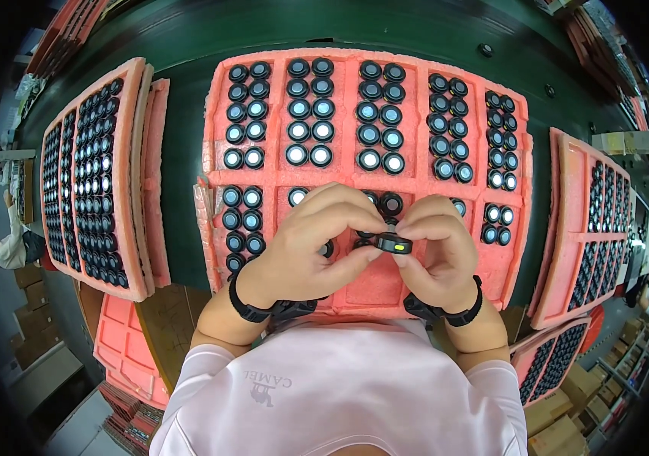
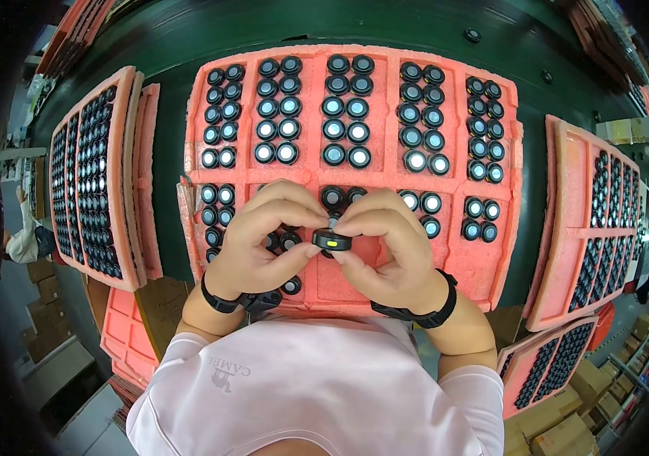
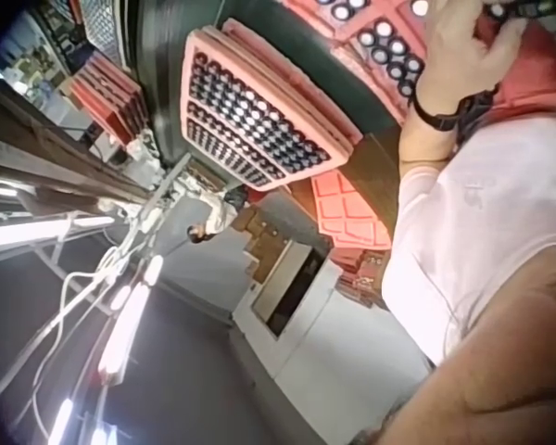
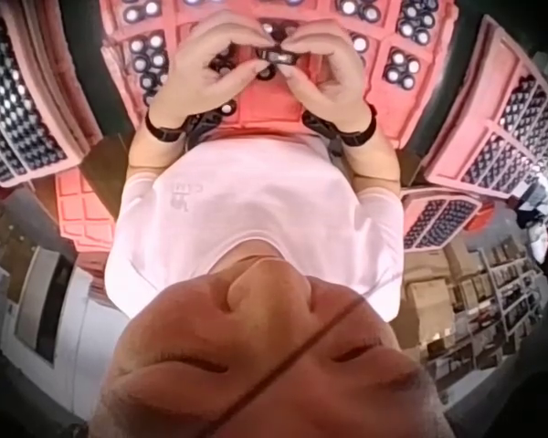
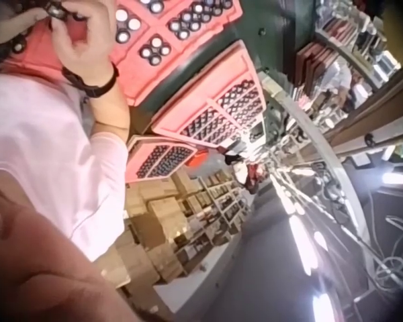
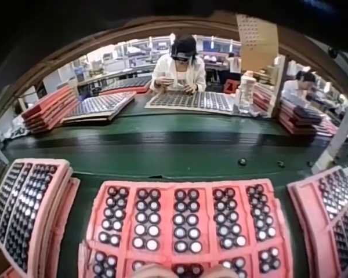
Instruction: The person picks up two sensors from a foam tray, rotates them to view different sides, and touches them together. After separating the sensors, the person returns them to the tray and repeats the process with other sensors.
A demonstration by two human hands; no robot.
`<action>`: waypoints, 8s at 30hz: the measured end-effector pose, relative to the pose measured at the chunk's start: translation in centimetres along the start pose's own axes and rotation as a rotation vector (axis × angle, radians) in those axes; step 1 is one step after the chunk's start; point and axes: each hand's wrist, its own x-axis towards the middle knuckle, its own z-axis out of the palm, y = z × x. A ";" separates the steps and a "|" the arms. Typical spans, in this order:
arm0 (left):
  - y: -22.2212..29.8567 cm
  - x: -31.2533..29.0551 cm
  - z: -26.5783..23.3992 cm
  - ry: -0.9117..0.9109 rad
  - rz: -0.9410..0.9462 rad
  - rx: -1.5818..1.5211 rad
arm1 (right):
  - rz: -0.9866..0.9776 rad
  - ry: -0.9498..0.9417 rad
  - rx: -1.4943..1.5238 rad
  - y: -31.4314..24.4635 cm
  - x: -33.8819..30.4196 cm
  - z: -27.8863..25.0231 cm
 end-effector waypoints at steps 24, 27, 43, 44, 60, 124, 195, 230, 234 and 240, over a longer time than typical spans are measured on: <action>-0.2 -0.1 -0.1 0.062 -0.155 -0.058 | -0.038 -0.394 -0.775 -2.7 -0.6 -1.1; 0.0 -0.1 -0.3 0.060 -0.159 -0.051 | -0.020 -0.508 -0.844 -2.5 -2.0 -1.0; 0.4 0.1 0.0 0.061 -0.126 -0.019 | 0.096 -0.513 -0.850 -2.5 -0.8 -2.4; 0.5 0.1 0.0 0.065 -0.122 -0.013 | 0.109 -0.485 -0.800 -2.7 -0.3 -3.1; 4.7 4.0 -1.3 0.098 -0.257 -0.084 | 0.422 -0.136 -1.064 9.9 12.7 -26.7; 0.5 0.3 -0.3 0.144 -0.087 -0.226 | 0.136 -0.068 0.041 -0.7 0.4 -1.2; 0.4 -0.2 1.2 0.154 -0.111 -0.163 | 0.194 0.060 0.070 -0.3 -0.6 -0.6; 3.8 -1.5 0.8 0.252 -0.103 0.201 | 0.094 0.074 0.111 -1.5 -0.1 -1.5; 3.9 -1.6 0.2 -0.023 0.017 0.255 | 0.075 -0.014 -0.233 -3.0 -1.9 -3.4; 1.8 -4.5 0.9 -0.295 0.152 0.462 | 0.121 -0.363 -0.389 -3.4 -4.7 -3.7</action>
